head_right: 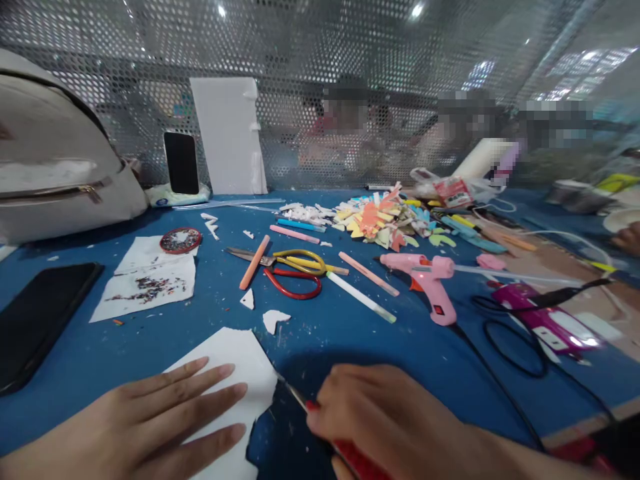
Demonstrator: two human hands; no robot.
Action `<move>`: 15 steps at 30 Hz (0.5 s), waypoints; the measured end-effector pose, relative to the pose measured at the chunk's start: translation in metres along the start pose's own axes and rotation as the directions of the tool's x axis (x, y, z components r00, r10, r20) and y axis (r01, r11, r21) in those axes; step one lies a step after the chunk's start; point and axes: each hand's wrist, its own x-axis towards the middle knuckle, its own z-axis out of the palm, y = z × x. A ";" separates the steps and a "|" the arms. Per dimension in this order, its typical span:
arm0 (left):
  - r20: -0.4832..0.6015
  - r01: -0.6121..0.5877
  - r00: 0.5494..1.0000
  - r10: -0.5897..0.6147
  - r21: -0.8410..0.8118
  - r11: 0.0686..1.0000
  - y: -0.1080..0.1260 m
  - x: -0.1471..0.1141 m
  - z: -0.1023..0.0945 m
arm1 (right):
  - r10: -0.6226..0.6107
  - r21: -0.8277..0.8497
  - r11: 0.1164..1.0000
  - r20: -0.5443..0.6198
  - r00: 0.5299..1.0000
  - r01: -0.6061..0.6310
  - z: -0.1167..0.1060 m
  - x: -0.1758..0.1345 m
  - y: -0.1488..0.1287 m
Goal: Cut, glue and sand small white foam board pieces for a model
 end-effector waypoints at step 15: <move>-0.038 0.028 0.999 -0.027 0.026 0.999 0.002 -0.002 0.011 | -0.036 0.063 0.997 0.023 0.999 0.034 0.023 0.051 0.010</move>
